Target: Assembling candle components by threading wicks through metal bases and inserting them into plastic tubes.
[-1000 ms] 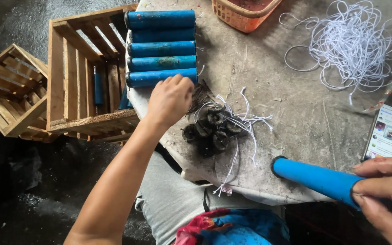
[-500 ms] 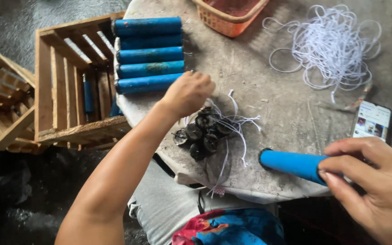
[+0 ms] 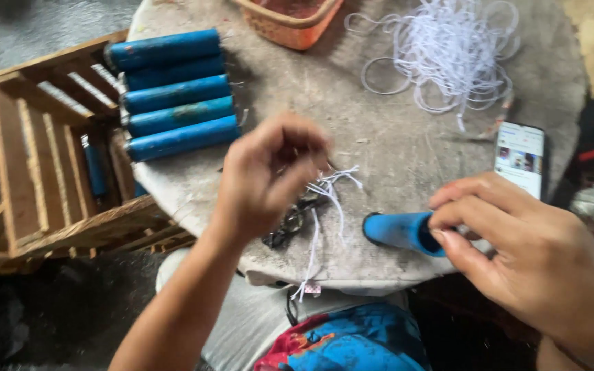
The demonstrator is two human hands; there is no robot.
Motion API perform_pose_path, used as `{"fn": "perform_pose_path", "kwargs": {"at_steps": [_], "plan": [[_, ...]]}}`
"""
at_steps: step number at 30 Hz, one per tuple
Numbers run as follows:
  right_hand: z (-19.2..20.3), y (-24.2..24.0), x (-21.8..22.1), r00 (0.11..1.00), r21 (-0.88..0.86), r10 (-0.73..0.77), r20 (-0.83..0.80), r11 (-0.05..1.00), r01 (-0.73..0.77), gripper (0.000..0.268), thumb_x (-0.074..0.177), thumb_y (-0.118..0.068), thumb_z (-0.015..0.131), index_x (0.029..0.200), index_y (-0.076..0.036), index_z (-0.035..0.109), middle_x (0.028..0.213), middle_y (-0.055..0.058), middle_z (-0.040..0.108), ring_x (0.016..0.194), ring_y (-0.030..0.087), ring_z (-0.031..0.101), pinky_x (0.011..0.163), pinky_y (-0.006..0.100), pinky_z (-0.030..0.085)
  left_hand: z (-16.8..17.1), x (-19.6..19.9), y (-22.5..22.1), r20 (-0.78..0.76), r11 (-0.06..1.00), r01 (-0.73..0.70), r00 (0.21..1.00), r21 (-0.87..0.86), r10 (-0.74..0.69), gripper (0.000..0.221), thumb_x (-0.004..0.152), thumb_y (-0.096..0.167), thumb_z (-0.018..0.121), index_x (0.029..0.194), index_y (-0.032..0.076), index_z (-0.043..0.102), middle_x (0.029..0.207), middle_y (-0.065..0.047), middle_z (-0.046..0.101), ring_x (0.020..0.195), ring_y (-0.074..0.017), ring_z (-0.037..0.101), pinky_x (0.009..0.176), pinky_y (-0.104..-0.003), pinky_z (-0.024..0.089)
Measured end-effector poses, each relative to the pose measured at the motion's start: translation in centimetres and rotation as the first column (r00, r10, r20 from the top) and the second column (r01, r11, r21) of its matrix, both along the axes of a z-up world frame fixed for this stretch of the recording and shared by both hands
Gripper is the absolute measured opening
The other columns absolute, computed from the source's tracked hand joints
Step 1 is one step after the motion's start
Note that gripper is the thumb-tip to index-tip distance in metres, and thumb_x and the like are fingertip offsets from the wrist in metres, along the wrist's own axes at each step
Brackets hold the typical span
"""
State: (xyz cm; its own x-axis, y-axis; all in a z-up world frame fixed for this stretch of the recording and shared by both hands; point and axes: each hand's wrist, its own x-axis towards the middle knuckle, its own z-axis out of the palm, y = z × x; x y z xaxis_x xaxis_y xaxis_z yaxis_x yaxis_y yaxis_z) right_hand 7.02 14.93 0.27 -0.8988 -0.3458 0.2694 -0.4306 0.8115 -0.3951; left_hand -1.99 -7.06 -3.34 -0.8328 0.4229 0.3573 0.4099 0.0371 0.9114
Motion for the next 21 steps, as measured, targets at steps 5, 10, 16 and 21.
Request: {"fn": "perform_pose_path", "kwargs": {"at_steps": [5, 10, 16, 21], "plan": [[0.3, -0.1, -0.5, 0.999, -0.101, 0.039, 0.024, 0.994, -0.037, 0.002, 0.076, -0.004, 0.055, 0.074, -0.005, 0.054, 0.084, 0.007, 0.058, 0.081, 0.017, 0.059, 0.073, 0.025, 0.043, 2.6, 3.8, 1.7, -0.206, 0.988, 0.148, 0.967, -0.039, -0.153, 0.008, 0.081, 0.002, 0.053, 0.082, 0.01, 0.052, 0.082, -0.005, 0.059, 0.068, -0.0142, 0.057, 0.066, -0.023, 0.046], [-0.2, 0.0, -0.5, 0.996, -0.141, 0.083, 0.04, 0.987, -0.077, 0.005, 0.079, -0.008, 0.051, 0.075, -0.005, 0.053, 0.082, 0.008, 0.057, 0.084, 0.019, 0.059, 0.07, 0.027, 0.045, 2.5, 5.0, 2.5, -0.506, 0.984, 0.102, 0.847, -0.144, -0.162, 0.01, 0.088, 0.008, 0.045, 0.083, 0.0, 0.05, 0.082, -0.01, 0.055, 0.07, -0.0238, 0.057, 0.064, -0.031, 0.048], [-0.5, -0.3, 0.1, 0.997, -0.119, 0.041, 0.06, 0.992, -0.033, 0.01, 0.082, -0.011, 0.044, 0.077, -0.008, 0.052, 0.09, 0.008, 0.058, 0.089, 0.016, 0.059, 0.077, 0.025, 0.043, 3.5, 5.3, 2.5, -0.674, 0.937, -0.04, 0.706, -0.346, -0.219, 0.015, 0.09, 0.003, 0.038, 0.08, 0.001, 0.048, 0.076, -0.011, 0.048, 0.057, -0.024, 0.044, 0.054, -0.033, 0.036], [-1.1, -0.6, 0.5, 1.0, -0.112, -0.001, -0.01, 0.994, 0.0, 0.013, 0.083, -0.014, 0.044, 0.076, -0.006, 0.051, 0.09, 0.009, 0.058, 0.09, 0.019, 0.058, 0.078, 0.028, 0.044, 3.8, 5.1, 2.9, -0.677, 0.911, -0.082, 0.697, -0.405, -0.238, 0.017, 0.089, 0.002, 0.038, 0.073, 0.005, 0.043, 0.067, -0.007, 0.04, 0.056, -0.0226, 0.039, 0.051, -0.033, 0.032]]}}
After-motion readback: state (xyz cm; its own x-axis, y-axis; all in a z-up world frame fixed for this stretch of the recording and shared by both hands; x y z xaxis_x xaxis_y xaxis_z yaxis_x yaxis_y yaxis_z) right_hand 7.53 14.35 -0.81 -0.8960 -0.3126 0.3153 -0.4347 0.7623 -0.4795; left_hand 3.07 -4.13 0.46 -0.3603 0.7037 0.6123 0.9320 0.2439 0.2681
